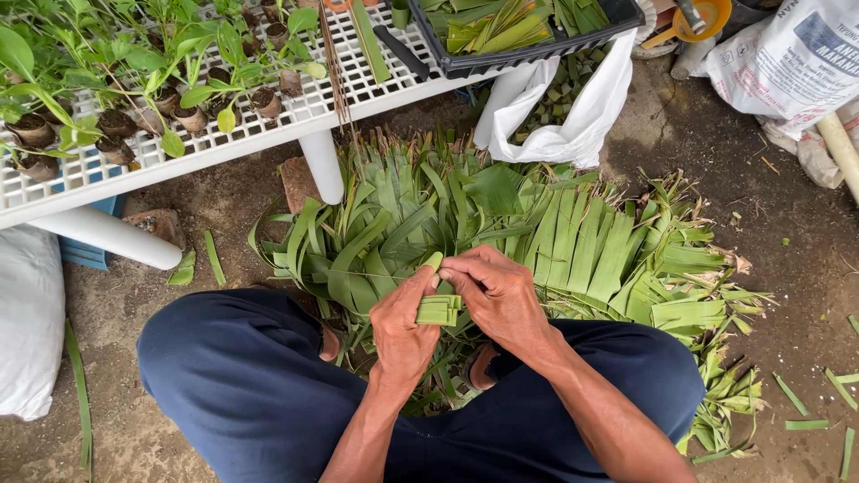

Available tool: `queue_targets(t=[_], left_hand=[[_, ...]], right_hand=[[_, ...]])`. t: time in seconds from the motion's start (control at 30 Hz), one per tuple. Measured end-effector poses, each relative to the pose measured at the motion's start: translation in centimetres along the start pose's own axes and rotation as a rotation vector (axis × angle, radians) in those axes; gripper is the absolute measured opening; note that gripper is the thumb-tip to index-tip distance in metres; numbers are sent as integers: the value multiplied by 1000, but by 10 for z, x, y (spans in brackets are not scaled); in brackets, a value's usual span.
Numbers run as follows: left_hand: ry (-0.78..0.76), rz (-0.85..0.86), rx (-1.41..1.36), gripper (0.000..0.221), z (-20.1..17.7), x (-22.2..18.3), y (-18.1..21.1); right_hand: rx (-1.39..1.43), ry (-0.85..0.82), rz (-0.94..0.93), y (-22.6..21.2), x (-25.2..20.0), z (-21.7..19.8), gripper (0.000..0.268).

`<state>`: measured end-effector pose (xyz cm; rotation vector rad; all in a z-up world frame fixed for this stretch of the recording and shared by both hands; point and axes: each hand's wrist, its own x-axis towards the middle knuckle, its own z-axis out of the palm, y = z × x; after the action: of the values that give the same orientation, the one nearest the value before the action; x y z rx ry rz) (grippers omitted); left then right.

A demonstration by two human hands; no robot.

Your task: Folding long strips of banana leaves into small square containers or segments.

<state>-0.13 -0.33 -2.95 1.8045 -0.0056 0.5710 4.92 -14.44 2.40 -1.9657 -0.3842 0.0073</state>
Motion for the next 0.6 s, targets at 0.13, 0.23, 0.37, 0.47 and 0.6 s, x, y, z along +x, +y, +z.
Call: queue_targets(t=[0.13, 0.23, 0.37, 0.47, 0.6], left_hand=[[5, -110, -205, 39, -1, -2, -1], [-88, -250, -423, 29, -9, 3, 0], [-199, -269, -659, 23, -15, 11, 7], [-261, -268, -786, 22, -19, 14, 23], [-280, -307, -790, 18, -21, 14, 31]], right_hand=[[16, -4, -6, -10, 5, -7, 16], [37, -76, -97, -20, 9, -17, 20], [40, -178, -198, -25, 13, -31, 21], [83, -208, -228, -17, 11, -36, 20], [134, -240, -240, -12, 9, -38, 19]])
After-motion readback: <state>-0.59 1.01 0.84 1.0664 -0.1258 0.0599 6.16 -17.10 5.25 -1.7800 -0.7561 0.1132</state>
